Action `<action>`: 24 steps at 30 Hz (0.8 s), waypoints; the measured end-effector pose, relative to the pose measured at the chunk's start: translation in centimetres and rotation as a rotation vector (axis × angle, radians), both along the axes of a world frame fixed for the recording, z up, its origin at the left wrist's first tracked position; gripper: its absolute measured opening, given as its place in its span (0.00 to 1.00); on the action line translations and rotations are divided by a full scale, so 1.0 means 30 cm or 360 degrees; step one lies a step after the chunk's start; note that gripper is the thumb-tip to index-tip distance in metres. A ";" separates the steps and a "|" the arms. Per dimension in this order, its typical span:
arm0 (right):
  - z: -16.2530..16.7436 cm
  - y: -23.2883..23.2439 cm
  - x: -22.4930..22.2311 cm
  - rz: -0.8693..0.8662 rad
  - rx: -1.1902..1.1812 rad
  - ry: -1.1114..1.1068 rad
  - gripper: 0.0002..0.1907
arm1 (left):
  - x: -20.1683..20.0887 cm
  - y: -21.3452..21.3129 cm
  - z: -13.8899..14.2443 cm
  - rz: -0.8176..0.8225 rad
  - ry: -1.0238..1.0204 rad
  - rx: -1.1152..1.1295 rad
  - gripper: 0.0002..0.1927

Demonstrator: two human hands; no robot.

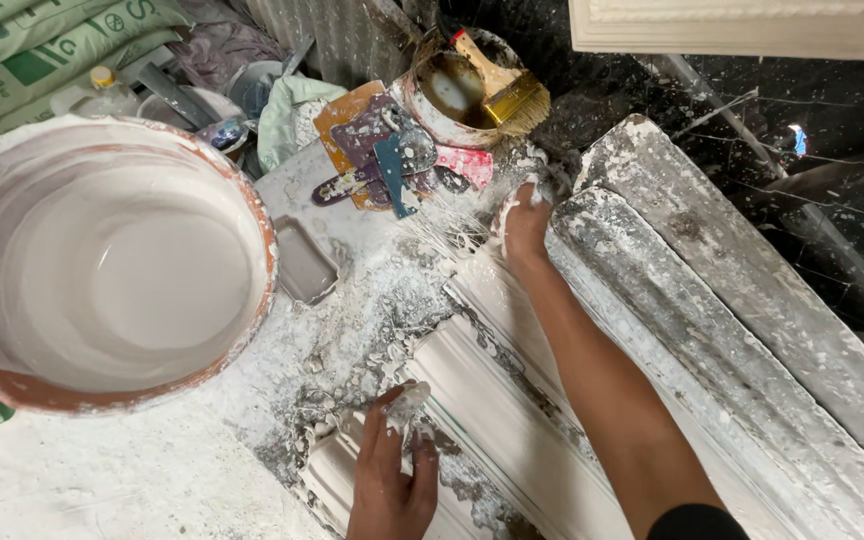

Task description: The person dips a bundle of white fibers into a bucket of liquid and spreads the wet fibers along the grooves of long plaster molding pieces. They then use a sponge and their hands to smooth and press the fiber coating over the molding surfaces.

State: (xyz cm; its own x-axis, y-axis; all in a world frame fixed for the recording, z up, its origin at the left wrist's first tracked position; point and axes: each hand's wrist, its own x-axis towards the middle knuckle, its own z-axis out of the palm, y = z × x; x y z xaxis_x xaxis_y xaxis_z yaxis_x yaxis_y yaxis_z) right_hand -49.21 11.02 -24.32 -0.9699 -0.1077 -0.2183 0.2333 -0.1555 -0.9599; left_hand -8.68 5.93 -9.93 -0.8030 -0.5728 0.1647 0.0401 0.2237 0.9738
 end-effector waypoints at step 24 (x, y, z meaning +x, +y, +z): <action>0.226 0.276 0.204 0.0264 0.0951 0.0294 0.16 | -0.191 0.037 0.267 -0.0037 -0.0042 -0.0062 0.19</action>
State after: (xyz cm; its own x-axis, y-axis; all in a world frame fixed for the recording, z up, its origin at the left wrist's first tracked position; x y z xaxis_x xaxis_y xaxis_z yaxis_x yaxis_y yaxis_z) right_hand -43.10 19.30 -17.54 -0.9781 -0.1712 -0.1183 0.0311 0.4420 -0.8965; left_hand -14.42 7.03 -1.91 -0.8204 -0.5474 0.1651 0.0202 0.2608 0.9652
